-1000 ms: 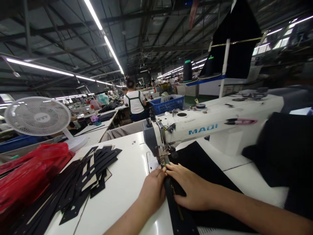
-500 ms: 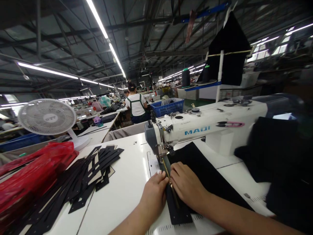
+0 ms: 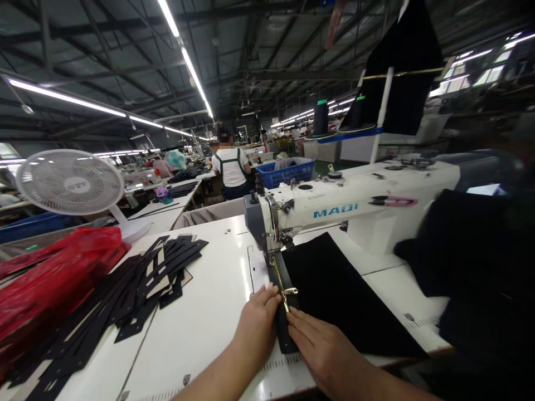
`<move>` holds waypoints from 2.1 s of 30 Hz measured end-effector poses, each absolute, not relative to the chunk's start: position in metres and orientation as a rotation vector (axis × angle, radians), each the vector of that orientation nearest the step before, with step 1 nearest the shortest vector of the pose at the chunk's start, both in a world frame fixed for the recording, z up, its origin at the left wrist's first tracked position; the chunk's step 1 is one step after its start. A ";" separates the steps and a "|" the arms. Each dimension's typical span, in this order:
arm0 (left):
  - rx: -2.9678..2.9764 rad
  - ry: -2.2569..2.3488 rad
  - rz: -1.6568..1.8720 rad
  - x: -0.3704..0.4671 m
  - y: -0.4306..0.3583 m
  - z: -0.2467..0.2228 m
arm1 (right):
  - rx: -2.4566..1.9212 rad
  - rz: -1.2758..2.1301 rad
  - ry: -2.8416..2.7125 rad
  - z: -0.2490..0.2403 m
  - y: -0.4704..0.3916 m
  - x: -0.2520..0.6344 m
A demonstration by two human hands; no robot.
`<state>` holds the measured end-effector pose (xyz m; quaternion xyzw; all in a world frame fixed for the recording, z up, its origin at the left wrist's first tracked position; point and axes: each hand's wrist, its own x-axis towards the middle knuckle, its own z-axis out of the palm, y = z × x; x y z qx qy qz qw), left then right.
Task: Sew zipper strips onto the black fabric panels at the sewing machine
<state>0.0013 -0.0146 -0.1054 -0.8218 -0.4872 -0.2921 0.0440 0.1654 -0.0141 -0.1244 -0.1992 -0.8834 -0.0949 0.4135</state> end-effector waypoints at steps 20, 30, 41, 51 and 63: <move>-2.538 -1.545 -0.932 -0.004 0.026 -0.099 | -0.530 -0.333 -2.266 -0.118 0.029 0.160; -2.634 -1.635 -0.961 -0.003 0.023 -0.092 | -0.579 0.125 -2.349 -0.106 0.041 0.167; -2.647 -1.585 -0.848 -0.001 0.014 -0.086 | -1.402 0.291 -2.167 -0.096 0.095 0.135; -2.625 -1.510 -0.641 -0.005 0.015 -0.089 | -1.557 0.298 -2.148 -0.080 0.124 0.121; -2.566 -1.467 -0.807 -0.005 0.014 -0.103 | -0.655 0.197 -2.306 -0.113 0.035 0.165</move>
